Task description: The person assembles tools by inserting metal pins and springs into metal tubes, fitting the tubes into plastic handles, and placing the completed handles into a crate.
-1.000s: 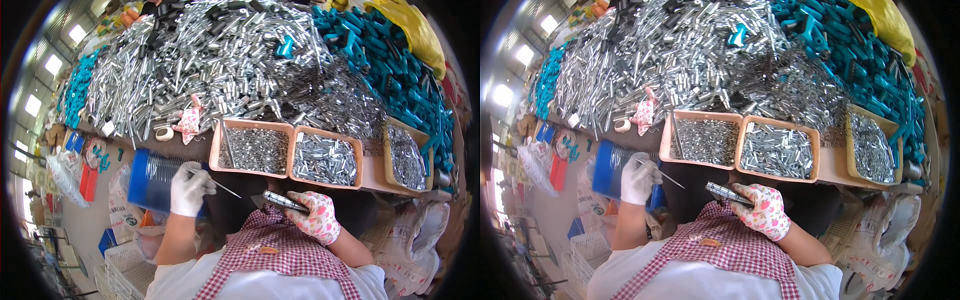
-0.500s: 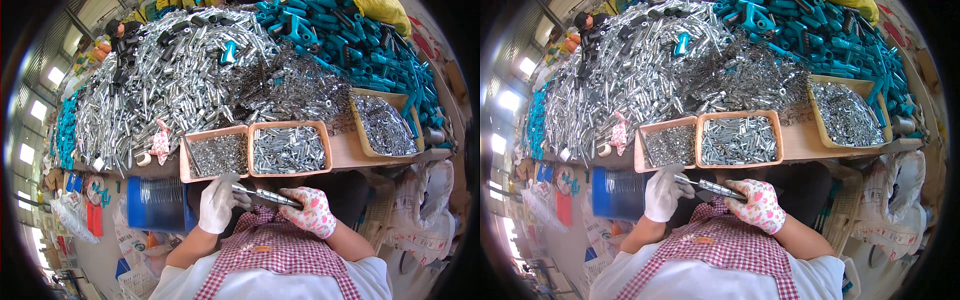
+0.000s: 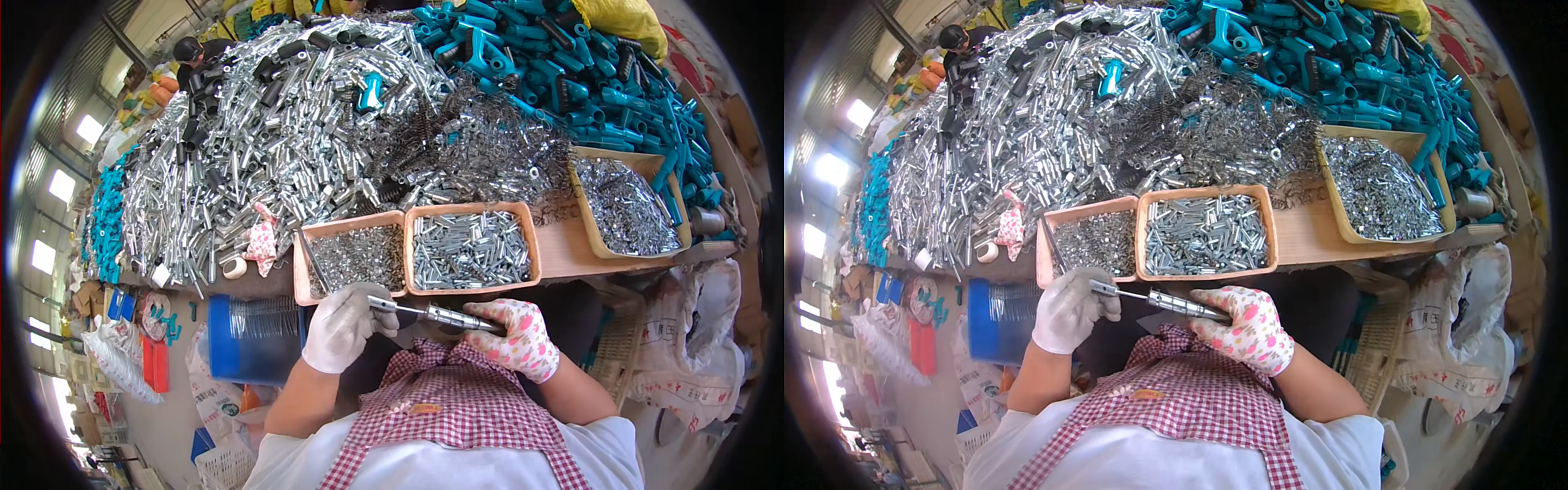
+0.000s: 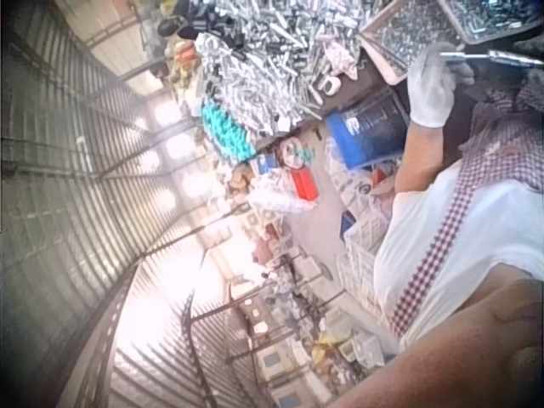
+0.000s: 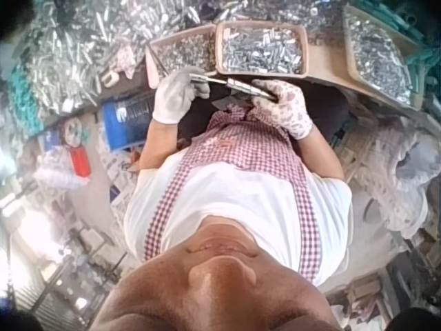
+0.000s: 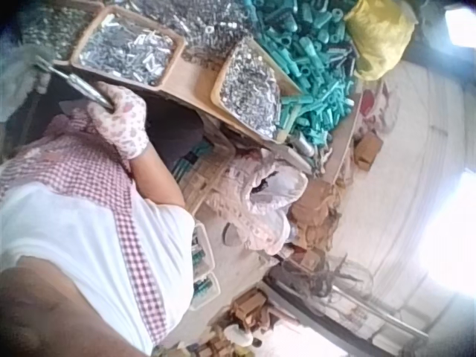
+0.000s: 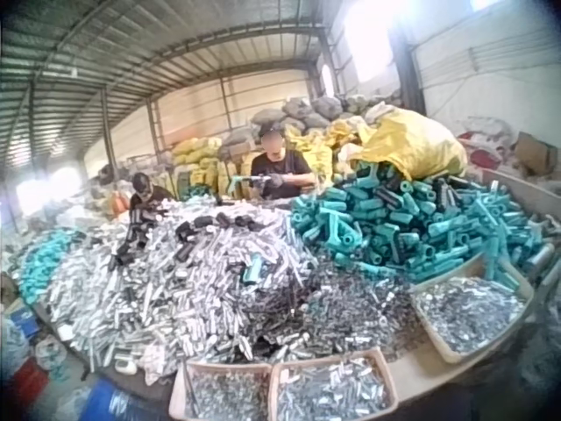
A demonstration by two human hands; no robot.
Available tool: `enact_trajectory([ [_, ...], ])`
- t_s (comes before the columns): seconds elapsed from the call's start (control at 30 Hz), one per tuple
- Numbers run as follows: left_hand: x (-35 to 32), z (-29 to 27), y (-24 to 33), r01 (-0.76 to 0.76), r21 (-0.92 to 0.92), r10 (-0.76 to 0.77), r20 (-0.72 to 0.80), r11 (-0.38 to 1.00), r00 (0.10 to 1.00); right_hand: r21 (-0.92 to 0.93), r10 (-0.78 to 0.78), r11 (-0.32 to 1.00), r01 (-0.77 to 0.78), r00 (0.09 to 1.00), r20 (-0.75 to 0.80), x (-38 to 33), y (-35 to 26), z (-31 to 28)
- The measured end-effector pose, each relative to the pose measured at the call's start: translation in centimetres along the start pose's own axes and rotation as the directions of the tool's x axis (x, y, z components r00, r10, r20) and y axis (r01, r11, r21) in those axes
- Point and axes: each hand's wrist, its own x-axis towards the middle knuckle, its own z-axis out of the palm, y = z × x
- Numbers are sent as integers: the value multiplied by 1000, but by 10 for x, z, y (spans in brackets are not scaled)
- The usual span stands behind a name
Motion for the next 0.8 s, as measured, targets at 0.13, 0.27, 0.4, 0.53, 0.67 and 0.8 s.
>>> enact_trajectory([
  [0.13,3,0,-8,32,-130,-20,90,991,996,1,17,1000,-17,999,29,3,0,4],
  [0.27,0,11,-13,68,107,-70,6,992,998,-37,-64,997,66,997,40,8,-6,9],
  [0.4,2,9,-9,132,117,-138,43,984,989,-38,-66,997,68,996,51,9,-6,10],
  [0.53,2,10,-11,43,392,-121,175,919,977,-87,-101,990,107,992,78,12,-13,13],
  [0.67,2,14,-17,52,273,-90,128,961,988,-35,-88,995,89,995,45,13,-10,16],
  [0.8,2,27,-4,19,363,-66,116,932,991,-194,-184,960,200,978,99,15,-15,3],
])
